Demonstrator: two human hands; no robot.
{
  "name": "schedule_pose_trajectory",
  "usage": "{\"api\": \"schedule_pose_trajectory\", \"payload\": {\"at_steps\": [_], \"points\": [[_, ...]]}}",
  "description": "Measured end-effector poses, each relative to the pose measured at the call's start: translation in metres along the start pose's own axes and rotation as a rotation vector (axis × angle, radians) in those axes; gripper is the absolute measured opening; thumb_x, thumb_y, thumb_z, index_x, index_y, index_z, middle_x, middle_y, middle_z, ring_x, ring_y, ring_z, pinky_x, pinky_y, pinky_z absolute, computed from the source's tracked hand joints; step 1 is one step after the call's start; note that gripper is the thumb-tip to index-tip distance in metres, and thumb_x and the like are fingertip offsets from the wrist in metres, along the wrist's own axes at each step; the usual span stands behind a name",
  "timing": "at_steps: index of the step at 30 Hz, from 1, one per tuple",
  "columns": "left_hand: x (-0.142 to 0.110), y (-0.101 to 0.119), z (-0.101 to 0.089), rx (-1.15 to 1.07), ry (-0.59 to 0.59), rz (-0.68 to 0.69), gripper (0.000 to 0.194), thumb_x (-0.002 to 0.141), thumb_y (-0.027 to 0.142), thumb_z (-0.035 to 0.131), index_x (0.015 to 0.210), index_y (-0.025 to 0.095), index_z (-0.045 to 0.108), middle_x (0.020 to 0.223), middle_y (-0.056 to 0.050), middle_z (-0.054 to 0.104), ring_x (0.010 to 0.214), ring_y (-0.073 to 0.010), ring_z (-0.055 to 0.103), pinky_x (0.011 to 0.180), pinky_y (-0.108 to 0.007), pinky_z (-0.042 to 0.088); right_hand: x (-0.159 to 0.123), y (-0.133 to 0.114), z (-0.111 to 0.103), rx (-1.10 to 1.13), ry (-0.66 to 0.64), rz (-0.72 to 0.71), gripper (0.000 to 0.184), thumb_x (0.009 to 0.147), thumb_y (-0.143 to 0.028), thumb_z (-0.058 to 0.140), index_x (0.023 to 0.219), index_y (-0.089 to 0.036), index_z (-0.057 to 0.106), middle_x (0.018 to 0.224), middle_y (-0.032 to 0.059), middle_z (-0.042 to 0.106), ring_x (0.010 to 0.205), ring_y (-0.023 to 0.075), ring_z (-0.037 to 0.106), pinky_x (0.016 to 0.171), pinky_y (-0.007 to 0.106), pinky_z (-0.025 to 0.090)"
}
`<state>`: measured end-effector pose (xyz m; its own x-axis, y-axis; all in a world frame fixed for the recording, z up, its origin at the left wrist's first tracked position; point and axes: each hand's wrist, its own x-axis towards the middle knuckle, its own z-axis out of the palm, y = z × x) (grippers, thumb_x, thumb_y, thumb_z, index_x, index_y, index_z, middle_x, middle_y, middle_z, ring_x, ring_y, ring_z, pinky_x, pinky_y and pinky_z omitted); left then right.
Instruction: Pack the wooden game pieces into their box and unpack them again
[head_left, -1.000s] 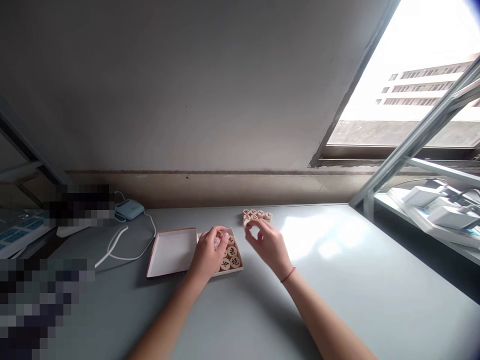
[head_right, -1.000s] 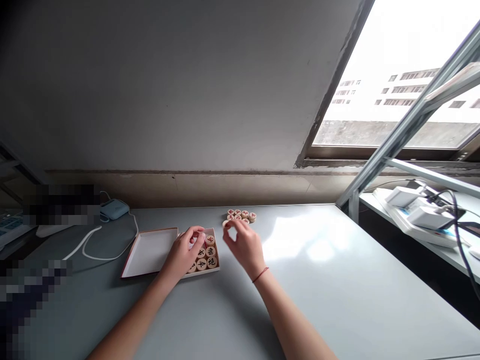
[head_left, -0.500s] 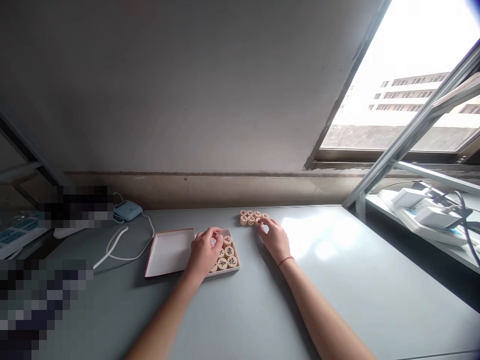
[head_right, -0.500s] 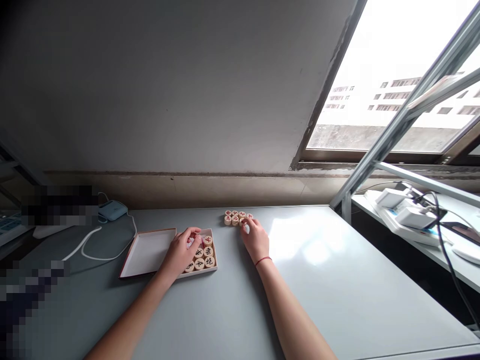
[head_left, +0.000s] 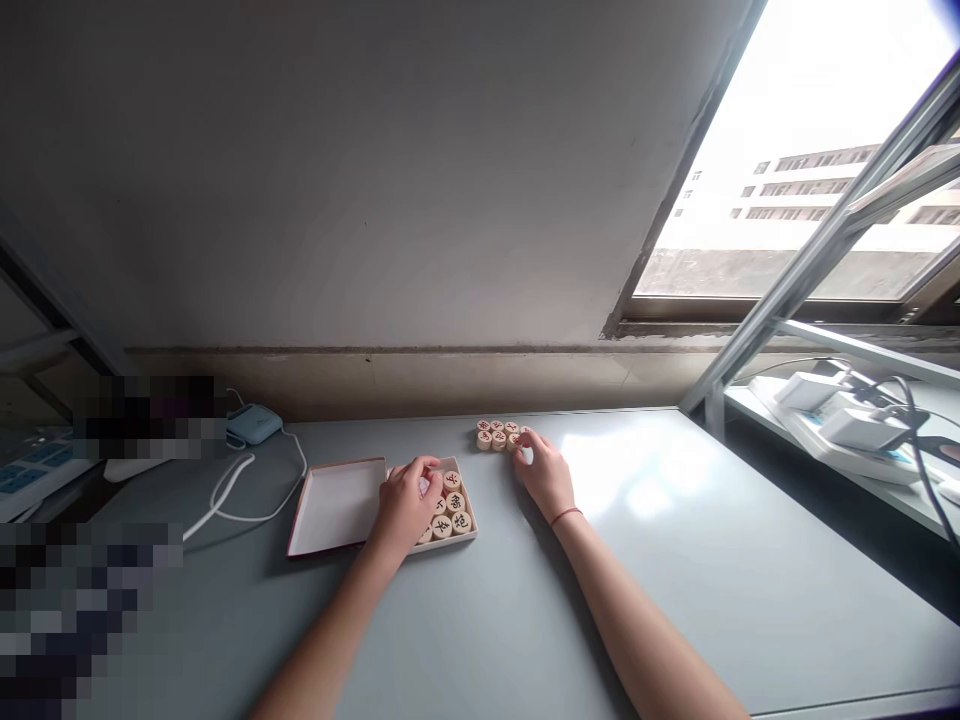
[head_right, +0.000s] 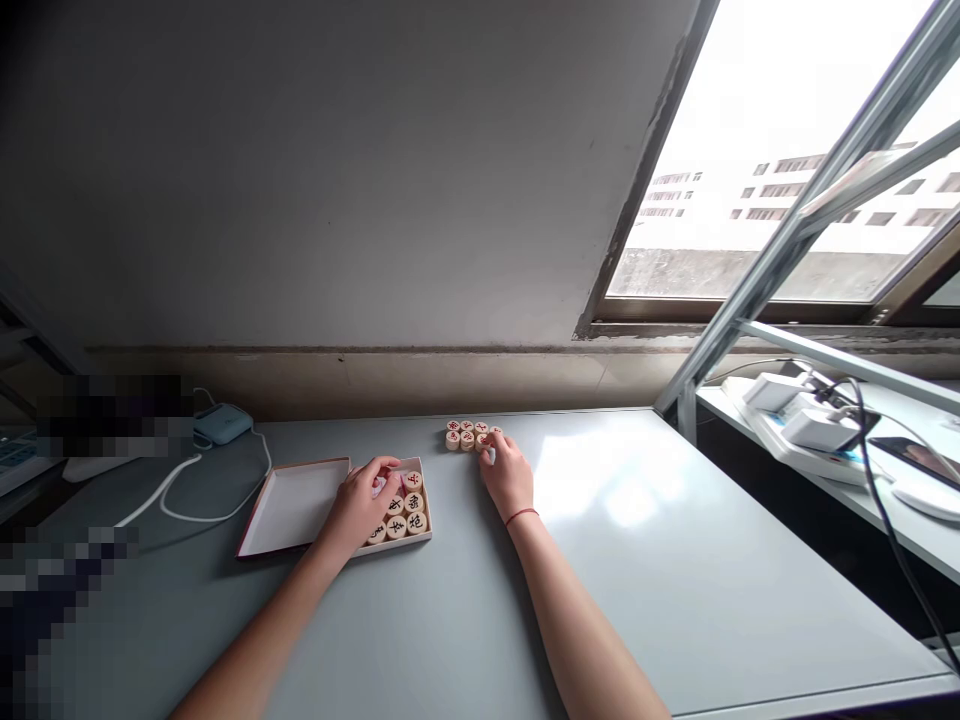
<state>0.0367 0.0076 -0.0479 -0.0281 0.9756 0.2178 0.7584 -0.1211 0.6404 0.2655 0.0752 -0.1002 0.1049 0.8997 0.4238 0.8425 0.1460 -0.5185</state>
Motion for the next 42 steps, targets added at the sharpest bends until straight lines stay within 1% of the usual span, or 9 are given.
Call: {"api": "schedule_pose_trajectory", "payload": {"at_steps": [5,10,17,19,22,26,30,35,42], "points": [[0.000,0.000,0.000,0.006,-0.001,-0.001,0.021,0.087,0.027,0.046,0.099,0.025,0.064,0.095,-0.003,0.071,0.091,-0.0211,0.062,0.084,-0.036,0.048,-0.001,-0.001,-0.001,-0.003,0.009,0.000,0.020,0.082,-0.020,0.048,0.100,-0.022,0.057,0.093,0.0037,0.065,0.072,0.0169,0.059,0.058,0.024,0.039],[0.000,-0.002,0.001,0.053,0.021,0.019,0.020,0.087,0.026,0.049,0.099,0.025,0.064,0.094,-0.002,0.072,0.089,-0.0207,0.062,0.082,-0.034,0.047,-0.001,-0.001,-0.001,0.004,0.019,-0.009,0.017,0.081,-0.021,0.047,0.094,-0.023,0.058,0.089,0.0028,0.064,0.070,0.0163,0.058,0.058,0.024,0.039],[-0.002,-0.009,0.005,0.263,0.028,0.085,0.022,0.089,0.026,0.047,0.095,0.025,0.069,0.098,-0.005,0.072,0.095,-0.0248,0.058,0.080,-0.037,0.041,-0.006,-0.012,-0.009,0.075,0.060,-0.049,0.018,0.083,-0.026,0.044,0.094,-0.022,0.058,0.091,0.0046,0.066,0.063,0.0151,0.056,0.058,0.026,0.040],[-0.004,-0.008,0.006,0.337,-0.002,0.104,0.026,0.091,0.028,0.045,0.090,0.025,0.070,0.096,-0.006,0.071,0.095,-0.0259,0.057,0.078,-0.037,0.039,-0.012,-0.025,-0.012,0.155,0.017,-0.094,0.017,0.084,-0.030,0.044,0.090,-0.021,0.058,0.088,0.0039,0.066,0.055,0.0127,0.052,0.056,0.025,0.040],[-0.006,-0.005,0.005,0.408,-0.056,0.127,0.033,0.094,0.028,0.041,0.083,0.024,0.071,0.093,-0.006,0.071,0.094,-0.0260,0.057,0.077,-0.038,0.037,-0.023,-0.051,-0.016,0.282,-0.126,-0.155,0.018,0.086,-0.035,0.045,0.088,-0.021,0.058,0.084,0.0028,0.068,0.047,0.0105,0.048,0.052,0.024,0.039],[-0.008,-0.001,0.005,0.386,-0.078,0.139,0.031,0.094,0.027,0.042,0.084,0.024,0.071,0.096,-0.006,0.070,0.096,-0.0248,0.057,0.079,-0.037,0.035,-0.036,-0.077,-0.018,0.359,-0.280,-0.188,0.021,0.089,-0.038,0.044,0.088,-0.022,0.058,0.085,0.0024,0.070,0.043,0.0099,0.045,0.047,0.022,0.035],[-0.008,-0.001,0.006,0.372,-0.103,0.147,0.030,0.094,0.025,0.041,0.088,0.024,0.070,0.097,-0.006,0.070,0.097,-0.0234,0.058,0.081,-0.036,0.035,-0.039,-0.080,-0.015,0.375,-0.334,-0.186,0.022,0.091,-0.038,0.043,0.085,-0.023,0.058,0.076,0.0008,0.069,0.040,0.0098,0.042,0.043,0.022,0.032],[-0.004,0.002,0.008,0.404,-0.050,0.104,0.026,0.094,0.030,0.043,0.103,0.027,0.067,0.097,-0.007,0.070,0.098,-0.0264,0.059,0.082,-0.039,0.035,-0.038,-0.077,-0.012,0.396,-0.320,-0.151,0.027,0.092,-0.038,0.041,0.083,-0.022,0.060,0.065,-0.0002,0.065,0.044,0.0119,0.050,0.044,0.021,0.035],[-0.001,0.009,0.014,0.330,-0.085,0.113,0.019,0.093,0.026,0.046,0.092,0.024,0.064,0.095,-0.003,0.072,0.095,-0.0234,0.062,0.082,-0.036,0.034,-0.038,-0.079,-0.011,0.409,-0.336,-0.126,0.026,0.091,-0.038,0.041,0.081,-0.022,0.059,0.066,-0.0005,0.065,0.045,0.0116,0.048,0.045,0.021,0.036]]}}
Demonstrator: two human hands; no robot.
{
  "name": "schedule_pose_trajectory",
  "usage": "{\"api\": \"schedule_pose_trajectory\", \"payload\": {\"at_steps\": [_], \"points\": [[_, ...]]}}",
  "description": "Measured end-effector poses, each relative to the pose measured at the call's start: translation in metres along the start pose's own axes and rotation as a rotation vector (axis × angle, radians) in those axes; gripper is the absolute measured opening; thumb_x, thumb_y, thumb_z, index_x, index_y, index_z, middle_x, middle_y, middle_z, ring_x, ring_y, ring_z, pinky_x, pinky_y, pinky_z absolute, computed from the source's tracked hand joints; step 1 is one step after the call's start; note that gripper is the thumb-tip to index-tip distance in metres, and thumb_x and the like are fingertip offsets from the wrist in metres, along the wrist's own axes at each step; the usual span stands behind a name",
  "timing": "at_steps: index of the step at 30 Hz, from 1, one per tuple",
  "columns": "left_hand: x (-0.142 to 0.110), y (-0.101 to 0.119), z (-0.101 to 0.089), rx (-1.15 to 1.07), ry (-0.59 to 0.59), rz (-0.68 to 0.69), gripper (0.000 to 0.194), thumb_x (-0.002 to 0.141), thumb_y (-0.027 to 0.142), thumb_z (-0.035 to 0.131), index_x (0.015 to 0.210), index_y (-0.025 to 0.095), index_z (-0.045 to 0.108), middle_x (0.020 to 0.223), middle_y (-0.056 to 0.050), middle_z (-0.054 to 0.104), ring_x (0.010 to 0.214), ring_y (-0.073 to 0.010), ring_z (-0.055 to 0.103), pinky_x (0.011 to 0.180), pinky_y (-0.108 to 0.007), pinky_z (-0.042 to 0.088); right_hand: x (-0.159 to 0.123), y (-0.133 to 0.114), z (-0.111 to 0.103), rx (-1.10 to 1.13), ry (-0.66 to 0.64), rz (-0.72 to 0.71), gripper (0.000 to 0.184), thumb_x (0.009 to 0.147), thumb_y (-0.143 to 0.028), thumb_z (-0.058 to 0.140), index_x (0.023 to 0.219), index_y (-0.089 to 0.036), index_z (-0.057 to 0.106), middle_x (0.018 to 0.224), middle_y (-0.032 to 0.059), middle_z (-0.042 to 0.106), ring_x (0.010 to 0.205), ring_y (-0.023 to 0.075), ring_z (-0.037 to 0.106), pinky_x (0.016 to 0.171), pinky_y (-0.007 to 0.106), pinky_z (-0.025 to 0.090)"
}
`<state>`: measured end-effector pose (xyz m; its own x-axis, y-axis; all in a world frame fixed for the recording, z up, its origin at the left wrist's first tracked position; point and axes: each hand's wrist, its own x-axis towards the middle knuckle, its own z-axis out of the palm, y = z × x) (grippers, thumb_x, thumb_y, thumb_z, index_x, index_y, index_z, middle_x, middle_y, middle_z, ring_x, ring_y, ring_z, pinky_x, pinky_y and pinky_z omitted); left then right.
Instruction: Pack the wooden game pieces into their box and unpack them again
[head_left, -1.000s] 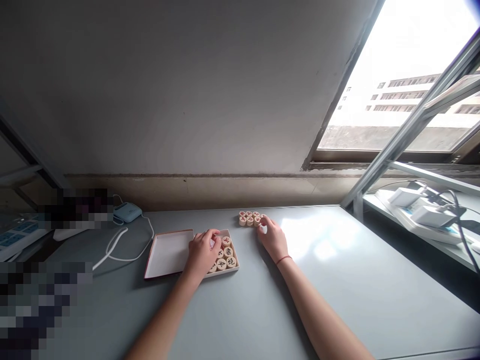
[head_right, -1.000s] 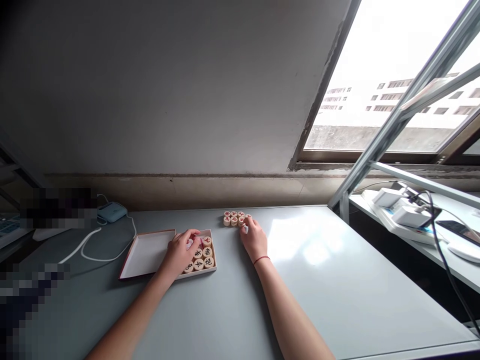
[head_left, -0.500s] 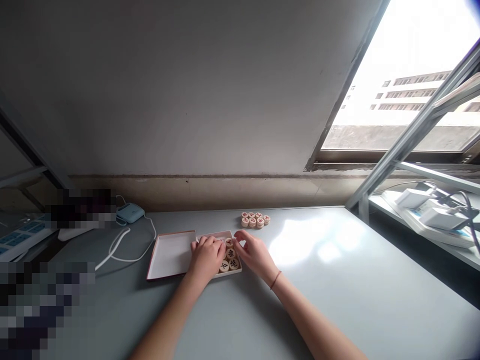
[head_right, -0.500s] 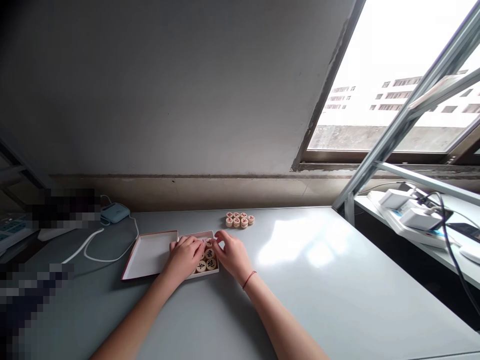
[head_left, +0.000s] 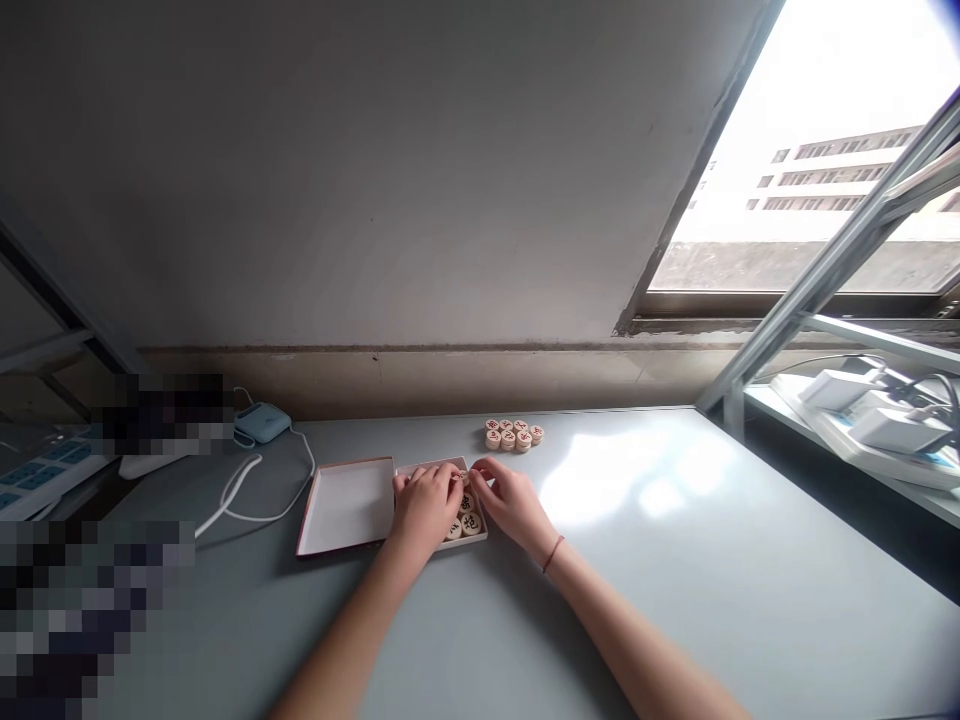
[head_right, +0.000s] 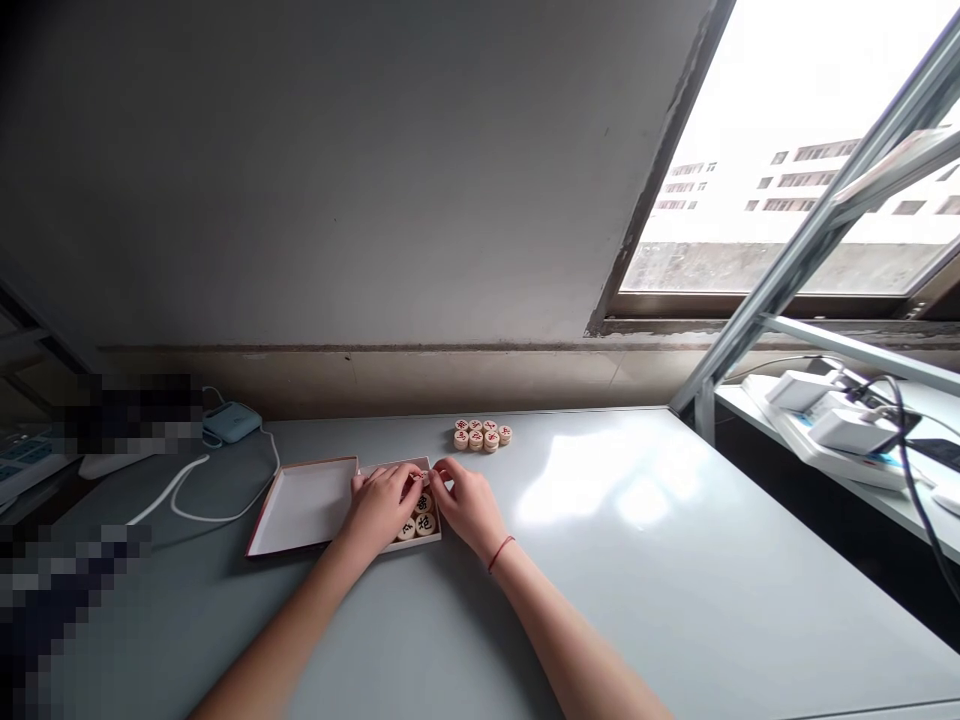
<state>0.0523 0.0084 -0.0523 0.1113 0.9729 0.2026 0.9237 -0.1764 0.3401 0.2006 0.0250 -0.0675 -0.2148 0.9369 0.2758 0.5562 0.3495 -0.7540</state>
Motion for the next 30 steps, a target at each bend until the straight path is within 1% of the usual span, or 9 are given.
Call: {"api": "schedule_pose_trajectory", "payload": {"at_steps": [2,5,7,14,18,21,25,28,30], "points": [[0.000,0.000,0.000,-0.013,0.004,0.001,0.016,0.092,0.026,0.047,0.092,0.025,0.063,0.095,-0.002,0.073,0.095,-0.0224,0.062,0.081,-0.035,0.034,0.000,0.000,0.001,-0.011,0.020,-0.012,0.023,0.091,-0.036,0.042,0.082,-0.022,0.059,0.072,0.0003,0.066,0.046,0.0109,0.048,0.047,0.022,0.038],[-0.001,-0.002,-0.002,-0.004,0.033,0.012,0.014,0.092,0.028,0.049,0.091,0.026,0.062,0.097,-0.002,0.073,0.095,-0.0221,0.062,0.082,-0.036,0.033,-0.001,0.000,0.002,-0.045,0.083,-0.084,0.015,0.085,-0.029,0.049,0.092,-0.021,0.060,0.094,0.0041,0.067,0.049,0.0098,0.050,0.052,0.023,0.043],[-0.001,-0.003,-0.003,0.008,0.041,0.027,0.015,0.093,0.027,0.048,0.089,0.025,0.063,0.097,-0.003,0.073,0.094,-0.0217,0.061,0.083,-0.036,0.032,-0.002,-0.002,0.003,-0.065,0.092,-0.134,0.019,0.082,-0.024,0.052,0.099,-0.022,0.060,0.106,0.0057,0.065,0.051,0.0094,0.051,0.055,0.024,0.046],[0.002,-0.003,-0.004,-0.093,-0.017,0.008,0.013,0.093,0.026,0.049,0.090,0.026,0.062,0.096,0.001,0.073,0.096,-0.0202,0.063,0.084,-0.036,0.032,0.000,0.000,0.004,-0.071,0.042,-0.133,0.018,0.083,-0.018,0.051,0.092,-0.022,0.066,0.091,0.0022,0.067,0.055,0.0107,0.054,0.057,0.023,0.046],[0.002,-0.003,-0.005,-0.071,0.032,0.034,0.011,0.093,0.026,0.051,0.091,0.026,0.061,0.094,0.002,0.073,0.093,-0.0193,0.064,0.083,-0.035,0.031,0.001,0.001,0.002,-0.004,0.031,-0.119,0.021,0.081,-0.015,0.052,0.095,-0.022,0.066,0.095,0.0027,0.067,0.057,0.0104,0.055,0.058,0.023,0.048],[0.001,-0.003,-0.008,-0.063,0.076,0.049,0.011,0.094,0.029,0.050,0.093,0.026,0.060,0.092,0.003,0.073,0.090,-0.0186,0.064,0.083,-0.035,0.031,0.000,-0.002,0.001,0.026,0.035,-0.151,0.019,0.084,-0.018,0.052,0.096,-0.023,0.066,0.098,0.0035,0.067,0.057,0.0105,0.055,0.059,0.024,0.049],[0.000,-0.003,-0.008,-0.148,0.094,0.065,0.015,0.096,0.031,0.044,0.095,0.026,0.058,0.093,0.003,0.072,0.090,-0.0165,0.066,0.084,-0.034,0.033,-0.001,-0.006,-0.001,-0.038,0.066,-0.224,0.019,0.089,-0.023,0.050,0.099,-0.024,0.066,0.103,0.0050,0.066,0.057,0.0105,0.055,0.060,0.024,0.049],[0.000,-0.003,-0.007,-0.200,0.102,0.065,0.015,0.095,0.031,0.046,0.105,0.026,0.055,0.092,0.002,0.072,0.090,-0.0172,0.066,0.087,-0.034,0.034,0.003,-0.004,-0.014,-0.133,0.114,-0.287,0.020,0.091,-0.025,0.048,0.098,-0.022,0.066,0.104,0.0061,0.066,0.055,0.0097,0.054,0.060,0.024,0.048],[0.000,-0.005,-0.006,-0.216,0.117,0.063,0.019,0.093,0.030,0.048,0.112,0.026,0.053,0.092,0.002,0.072,0.090,-0.0176,0.066,0.090,-0.036,0.034,0.007,0.003,-0.031,-0.200,0.190,-0.265,0.019,0.090,-0.025,0.048,0.093,-0.021,0.066,0.104,0.0063,0.066,0.054,0.0091,0.054,0.059,0.023,0.046]]}}
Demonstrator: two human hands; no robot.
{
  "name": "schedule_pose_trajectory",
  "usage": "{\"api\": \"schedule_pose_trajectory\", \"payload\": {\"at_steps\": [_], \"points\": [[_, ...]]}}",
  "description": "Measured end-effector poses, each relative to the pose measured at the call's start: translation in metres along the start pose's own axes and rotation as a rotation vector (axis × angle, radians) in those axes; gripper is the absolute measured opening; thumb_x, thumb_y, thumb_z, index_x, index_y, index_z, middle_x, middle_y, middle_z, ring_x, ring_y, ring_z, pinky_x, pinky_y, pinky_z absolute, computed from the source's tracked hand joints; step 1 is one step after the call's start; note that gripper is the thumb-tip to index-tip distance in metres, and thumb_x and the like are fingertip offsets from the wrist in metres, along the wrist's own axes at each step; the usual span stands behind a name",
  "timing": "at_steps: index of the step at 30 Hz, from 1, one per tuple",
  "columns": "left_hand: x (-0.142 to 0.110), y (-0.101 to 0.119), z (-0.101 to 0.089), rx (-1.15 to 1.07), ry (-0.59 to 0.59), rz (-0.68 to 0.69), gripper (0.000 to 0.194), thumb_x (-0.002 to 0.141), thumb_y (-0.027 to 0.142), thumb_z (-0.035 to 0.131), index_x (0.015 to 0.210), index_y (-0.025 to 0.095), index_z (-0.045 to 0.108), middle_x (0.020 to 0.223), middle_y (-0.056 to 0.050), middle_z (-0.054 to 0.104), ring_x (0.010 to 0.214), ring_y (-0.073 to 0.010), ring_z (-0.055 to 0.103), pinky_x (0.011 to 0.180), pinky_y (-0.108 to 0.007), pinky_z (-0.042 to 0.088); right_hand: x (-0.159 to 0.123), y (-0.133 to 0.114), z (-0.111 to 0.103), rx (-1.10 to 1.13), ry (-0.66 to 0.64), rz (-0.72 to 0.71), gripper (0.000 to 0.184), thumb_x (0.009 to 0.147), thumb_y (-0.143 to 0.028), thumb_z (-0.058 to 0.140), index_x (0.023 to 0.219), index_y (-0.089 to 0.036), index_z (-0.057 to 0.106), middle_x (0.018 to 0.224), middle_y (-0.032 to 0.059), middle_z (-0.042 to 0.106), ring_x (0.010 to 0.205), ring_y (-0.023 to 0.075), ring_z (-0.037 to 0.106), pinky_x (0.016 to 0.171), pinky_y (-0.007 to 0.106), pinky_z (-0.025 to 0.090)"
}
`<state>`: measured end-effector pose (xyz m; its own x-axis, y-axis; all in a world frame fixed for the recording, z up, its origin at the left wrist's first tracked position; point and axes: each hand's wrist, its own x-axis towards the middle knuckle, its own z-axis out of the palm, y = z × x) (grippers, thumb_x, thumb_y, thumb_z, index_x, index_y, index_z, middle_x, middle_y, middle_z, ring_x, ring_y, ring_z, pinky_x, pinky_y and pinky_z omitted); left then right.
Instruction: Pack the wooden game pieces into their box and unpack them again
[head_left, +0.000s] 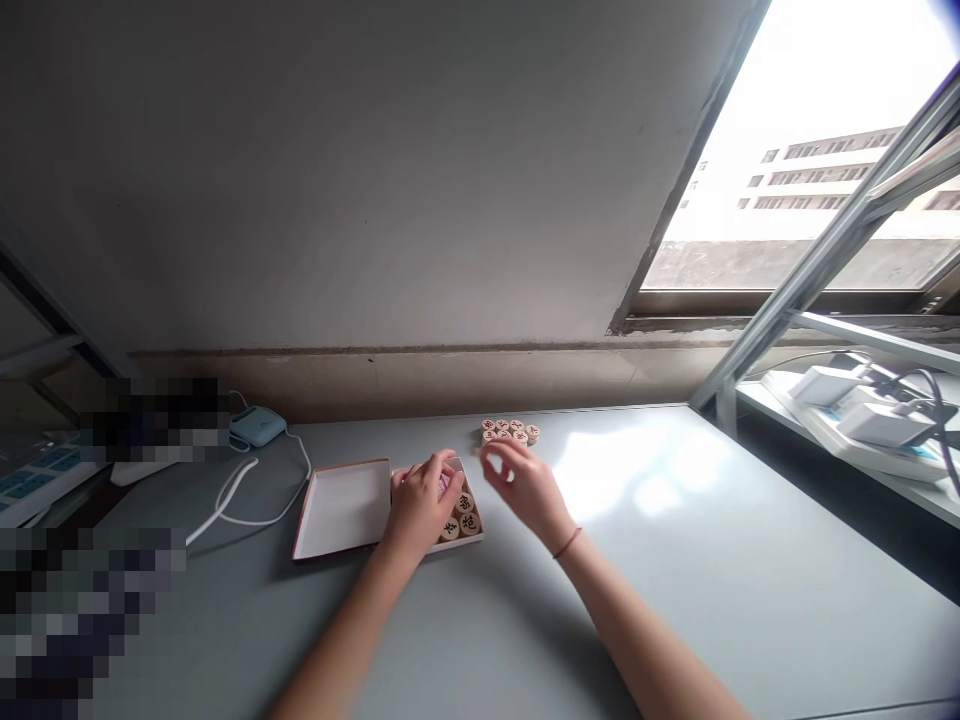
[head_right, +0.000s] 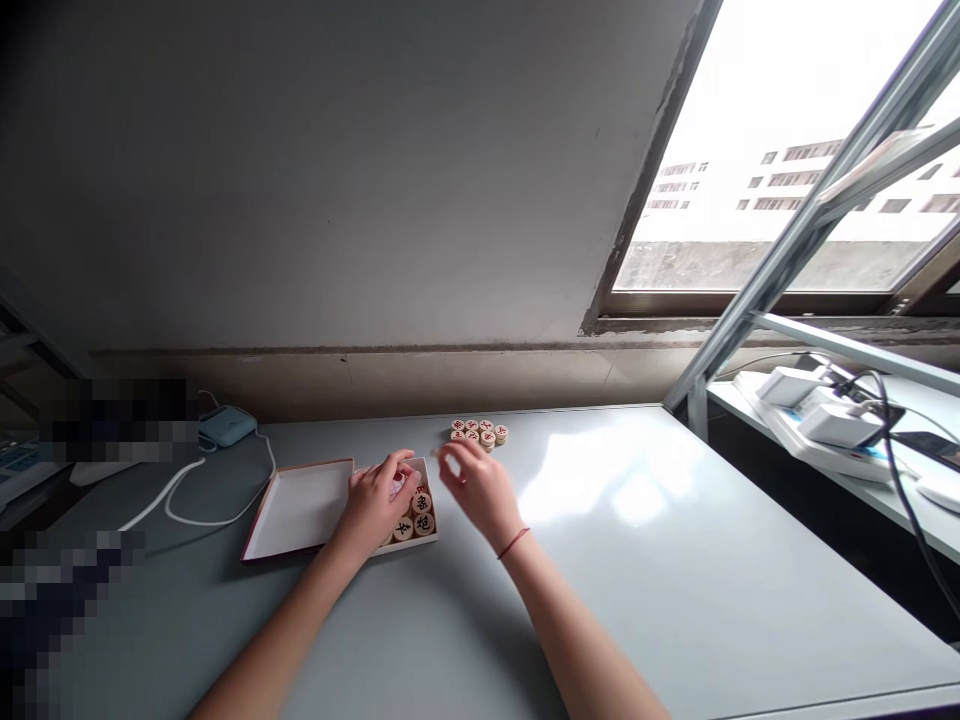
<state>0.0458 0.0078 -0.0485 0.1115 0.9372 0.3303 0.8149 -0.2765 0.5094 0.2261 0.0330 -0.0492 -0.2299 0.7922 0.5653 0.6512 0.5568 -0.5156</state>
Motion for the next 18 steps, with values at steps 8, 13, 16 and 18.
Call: {"api": "schedule_pose_trajectory", "payload": {"at_steps": [8,13,16,18], "points": [[-0.001,-0.010,-0.006,0.021,-0.019,-0.045,0.020,0.091,0.029,0.046,0.107,0.026,0.058,0.091,0.000,0.071,0.093,-0.0190,0.065,0.091,-0.037,0.037,0.001,0.058,-0.034,-0.399,-0.144,0.465,0.014,0.081,-0.019,0.054,0.078,-0.020,0.067,0.087,0.0045,0.065,0.064,0.0133,0.056,0.055,0.022,0.036],[-0.001,-0.013,-0.005,0.052,-0.022,-0.042,0.021,0.090,0.029,0.046,0.107,0.027,0.059,0.092,0.000,0.072,0.091,-0.0187,0.065,0.089,-0.037,0.037,-0.001,0.068,-0.028,-0.379,-0.222,0.529,0.016,0.080,-0.018,0.053,0.084,-0.021,0.068,0.077,0.0027,0.067,0.066,0.0149,0.057,0.055,0.022,0.034],[-0.001,-0.013,-0.004,0.066,-0.024,-0.047,0.021,0.090,0.028,0.047,0.106,0.026,0.060,0.090,0.000,0.072,0.090,-0.0188,0.064,0.089,-0.037,0.037,-0.001,0.069,-0.028,-0.374,-0.230,0.530,0.022,0.080,-0.016,0.053,0.093,-0.022,0.069,0.082,0.0036,0.068,0.070,0.0155,0.058,0.058,0.022,0.035],[-0.001,-0.012,-0.005,0.069,-0.033,-0.056,0.021,0.089,0.027,0.047,0.106,0.026,0.061,0.090,0.000,0.072,0.091,-0.0190,0.064,0.090,-0.037,0.037,-0.001,0.070,-0.028,-0.372,-0.236,0.524,0.027,0.080,-0.016,0.053,0.100,-0.023,0.069,0.083,0.0040,0.067,0.072,0.0157,0.058,0.059,0.022,0.035]]}}
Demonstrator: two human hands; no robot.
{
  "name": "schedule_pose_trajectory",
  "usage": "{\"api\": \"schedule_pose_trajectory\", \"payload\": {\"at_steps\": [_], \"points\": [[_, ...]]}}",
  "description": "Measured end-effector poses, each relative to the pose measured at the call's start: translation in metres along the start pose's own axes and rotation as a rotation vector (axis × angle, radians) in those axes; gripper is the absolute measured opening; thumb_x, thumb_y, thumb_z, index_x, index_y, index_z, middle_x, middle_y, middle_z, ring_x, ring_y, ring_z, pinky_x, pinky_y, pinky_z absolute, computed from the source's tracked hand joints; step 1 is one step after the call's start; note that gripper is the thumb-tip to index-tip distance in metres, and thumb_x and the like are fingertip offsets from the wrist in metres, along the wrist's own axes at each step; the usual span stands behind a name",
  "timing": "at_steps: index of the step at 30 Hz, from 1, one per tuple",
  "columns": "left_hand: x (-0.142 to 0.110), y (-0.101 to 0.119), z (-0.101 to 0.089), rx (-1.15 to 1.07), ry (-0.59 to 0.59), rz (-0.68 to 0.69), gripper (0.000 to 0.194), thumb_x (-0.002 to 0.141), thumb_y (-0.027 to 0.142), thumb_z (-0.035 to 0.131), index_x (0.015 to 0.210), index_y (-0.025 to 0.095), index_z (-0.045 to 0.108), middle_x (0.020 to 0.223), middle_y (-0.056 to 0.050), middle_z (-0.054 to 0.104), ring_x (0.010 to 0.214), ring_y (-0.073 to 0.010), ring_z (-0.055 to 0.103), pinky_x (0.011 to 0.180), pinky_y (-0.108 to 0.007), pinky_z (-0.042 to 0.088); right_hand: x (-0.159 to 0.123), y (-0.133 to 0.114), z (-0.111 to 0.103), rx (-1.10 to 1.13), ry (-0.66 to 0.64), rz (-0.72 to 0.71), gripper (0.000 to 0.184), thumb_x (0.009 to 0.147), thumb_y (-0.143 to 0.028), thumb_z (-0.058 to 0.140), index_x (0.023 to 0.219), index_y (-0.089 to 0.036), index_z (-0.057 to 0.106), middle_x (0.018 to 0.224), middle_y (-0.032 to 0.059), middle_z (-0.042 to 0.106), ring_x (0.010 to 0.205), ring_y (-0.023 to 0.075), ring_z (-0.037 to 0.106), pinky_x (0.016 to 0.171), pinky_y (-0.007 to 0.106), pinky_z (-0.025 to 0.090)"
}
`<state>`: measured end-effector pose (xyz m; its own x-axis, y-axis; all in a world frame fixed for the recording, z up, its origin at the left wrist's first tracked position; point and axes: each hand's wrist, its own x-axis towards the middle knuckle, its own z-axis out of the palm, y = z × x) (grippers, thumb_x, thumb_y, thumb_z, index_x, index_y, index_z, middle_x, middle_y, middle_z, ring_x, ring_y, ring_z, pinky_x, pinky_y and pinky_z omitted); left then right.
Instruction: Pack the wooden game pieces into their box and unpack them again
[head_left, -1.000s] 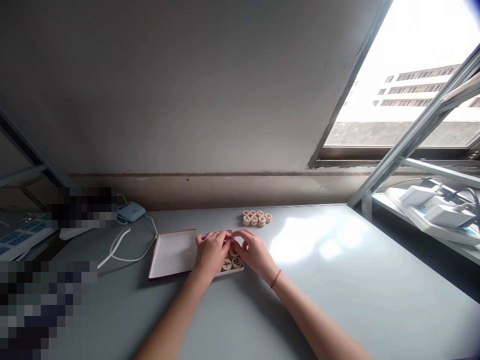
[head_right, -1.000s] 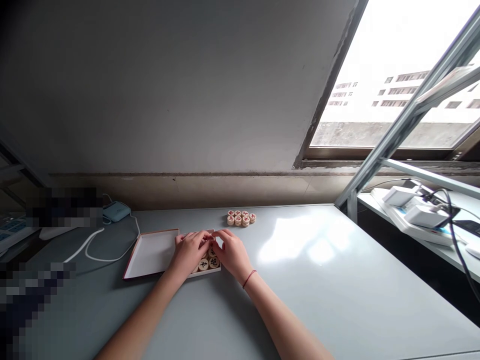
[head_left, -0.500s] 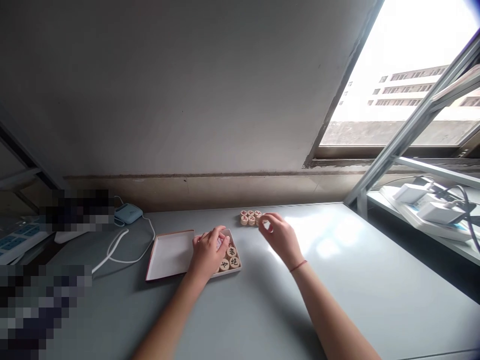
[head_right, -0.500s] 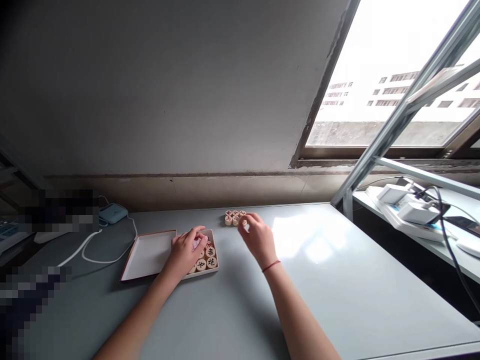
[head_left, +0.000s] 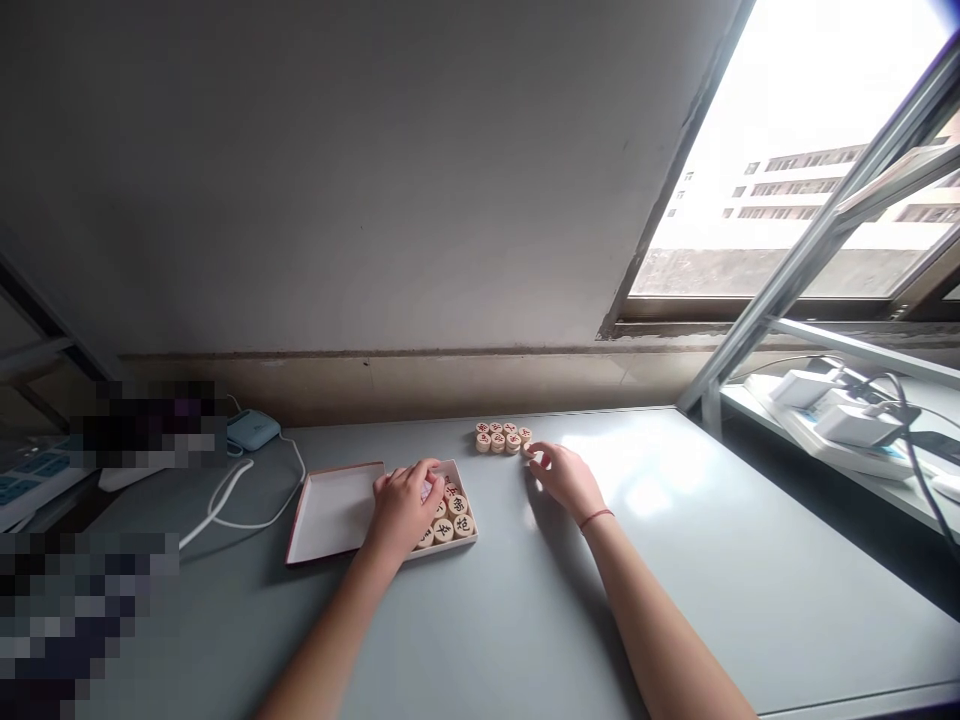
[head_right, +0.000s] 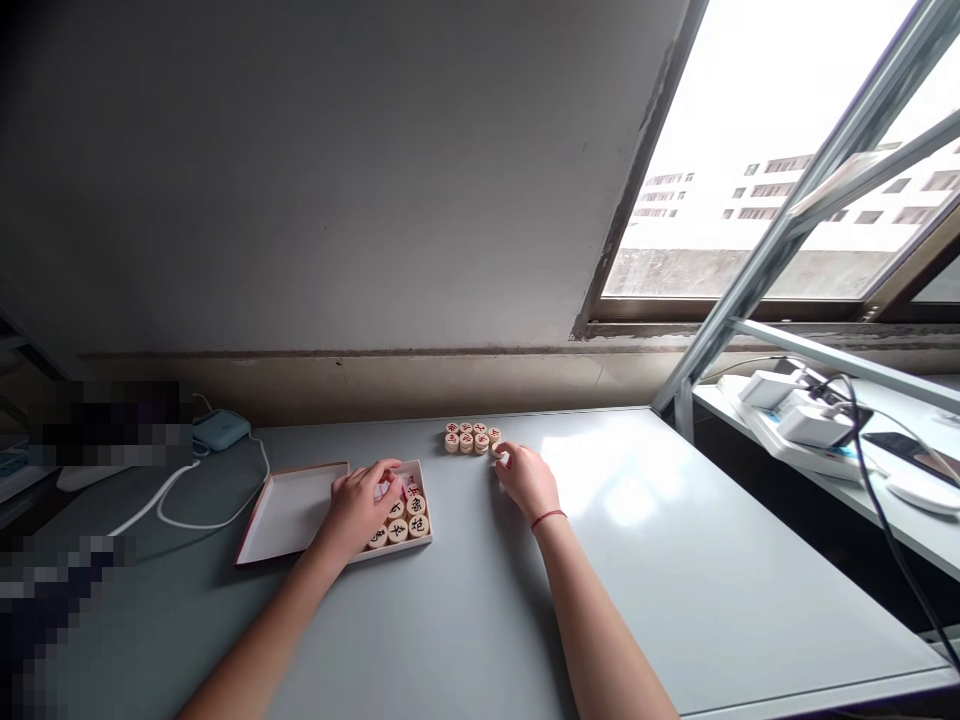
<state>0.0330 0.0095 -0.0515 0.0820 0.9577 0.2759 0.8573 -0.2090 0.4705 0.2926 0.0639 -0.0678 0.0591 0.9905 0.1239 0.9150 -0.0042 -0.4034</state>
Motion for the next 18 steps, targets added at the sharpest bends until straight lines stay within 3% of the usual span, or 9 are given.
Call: {"api": "schedule_pose_trajectory", "payload": {"at_steps": [10,18], "points": [[-0.0006,0.0023,-0.0016,0.008,-0.029,-0.024,0.021,0.089,0.026,0.047,0.104,0.026,0.061,0.091,0.000,0.072,0.093,-0.0195,0.064,0.091,-0.038,0.036,0.0008,0.0006,0.0030,0.027,-0.003,-0.022,0.032,0.082,-0.020,0.050,0.108,-0.022,0.068,0.072,0.0023,0.064,0.067,0.0152,0.057,0.060,0.022,0.036],[-0.0009,0.0037,-0.0035,-0.001,-0.045,-0.026,0.021,0.089,0.025,0.047,0.103,0.026,0.062,0.093,-0.002,0.072,0.095,-0.0205,0.064,0.091,-0.040,0.035,-0.0012,-0.0008,0.0001,0.072,0.007,-0.029,0.031,0.080,-0.020,0.048,0.101,-0.023,0.070,0.062,-0.0006,0.061,0.058,0.0145,0.055,0.055,0.022,0.035]]}}
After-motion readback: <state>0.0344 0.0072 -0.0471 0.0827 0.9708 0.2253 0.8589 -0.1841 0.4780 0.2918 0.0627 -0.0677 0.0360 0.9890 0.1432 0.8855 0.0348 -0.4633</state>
